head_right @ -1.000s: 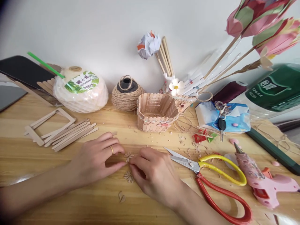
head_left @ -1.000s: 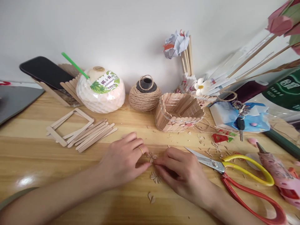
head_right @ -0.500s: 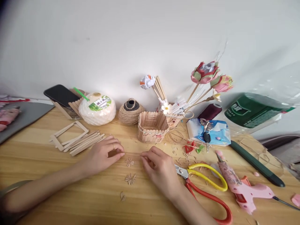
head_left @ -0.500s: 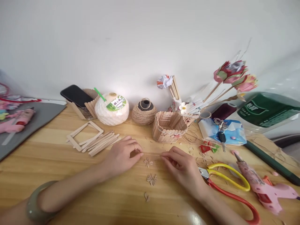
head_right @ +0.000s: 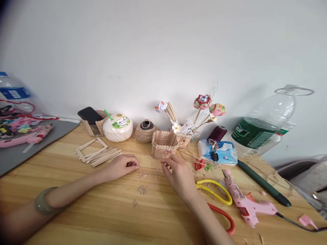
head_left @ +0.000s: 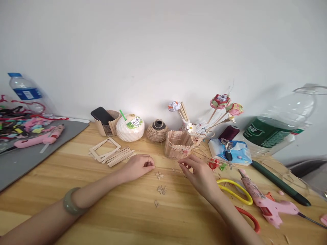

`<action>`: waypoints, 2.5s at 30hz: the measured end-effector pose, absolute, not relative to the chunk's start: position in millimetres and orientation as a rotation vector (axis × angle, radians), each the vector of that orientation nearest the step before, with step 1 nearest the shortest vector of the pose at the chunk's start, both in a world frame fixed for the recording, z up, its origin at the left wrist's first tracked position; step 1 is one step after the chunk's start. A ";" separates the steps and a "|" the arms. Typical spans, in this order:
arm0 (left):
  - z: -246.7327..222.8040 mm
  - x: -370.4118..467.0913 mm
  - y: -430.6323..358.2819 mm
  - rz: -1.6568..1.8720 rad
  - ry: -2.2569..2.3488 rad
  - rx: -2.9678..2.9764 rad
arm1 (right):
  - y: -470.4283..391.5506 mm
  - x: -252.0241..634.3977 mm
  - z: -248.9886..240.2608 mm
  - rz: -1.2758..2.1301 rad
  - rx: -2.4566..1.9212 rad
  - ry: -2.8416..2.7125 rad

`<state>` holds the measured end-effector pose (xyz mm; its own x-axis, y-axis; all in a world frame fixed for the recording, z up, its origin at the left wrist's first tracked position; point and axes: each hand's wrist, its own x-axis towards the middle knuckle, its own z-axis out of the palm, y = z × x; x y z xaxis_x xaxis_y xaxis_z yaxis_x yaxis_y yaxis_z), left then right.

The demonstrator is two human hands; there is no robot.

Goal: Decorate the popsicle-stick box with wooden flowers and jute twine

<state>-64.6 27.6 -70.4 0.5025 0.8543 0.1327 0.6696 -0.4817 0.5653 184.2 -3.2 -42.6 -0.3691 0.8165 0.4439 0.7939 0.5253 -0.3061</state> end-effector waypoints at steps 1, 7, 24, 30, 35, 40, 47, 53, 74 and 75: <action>-70.2 -64.7 27.8 0.552 1.259 2.295 | -2.6 185.8 -42.7 0.050 -1.317 -2.252; -69.7 -64.4 26.7 0.527 1.265 2.262 | -0.2 183.8 -46.1 0.064 -1.270 -2.473; -75.8 -65.9 31.5 0.560 1.273 2.217 | 0.8 178.0 -58.4 0.042 -1.130 -2.655; -78.7 -66.8 31.9 0.593 1.273 2.226 | -0.4 186.3 -56.6 0.075 -1.222 -2.564; -79.0 -67.3 33.4 0.653 1.340 2.208 | 2.5 167.7 -62.0 0.192 -1.185 -2.542; -81.5 -71.4 42.0 0.711 1.464 2.147 | 20.0 143.1 -65.6 0.220 -1.169 -2.598; -82.4 -74.8 46.0 0.724 1.494 2.123 | 41.6 112.0 -70.4 0.158 -1.158 -2.719; -83.5 -78.5 47.5 0.744 1.505 2.116 | 23.8 139.0 -64.2 0.155 -1.055 -2.846; -66.7 -99.8 49.2 0.610 1.456 2.489 | 14.8 132.6 -51.6 0.098 -0.980 -2.902; -66.5 -100.4 48.2 0.603 1.433 2.524 | 14.0 136.2 -51.4 0.091 -0.987 -2.910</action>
<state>-100.4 48.2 -66.5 0.4544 0.8524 0.2587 0.7808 -0.5209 0.3450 136.2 14.0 -51.4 -0.7918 0.6092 0.0450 0.6052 0.7923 -0.0777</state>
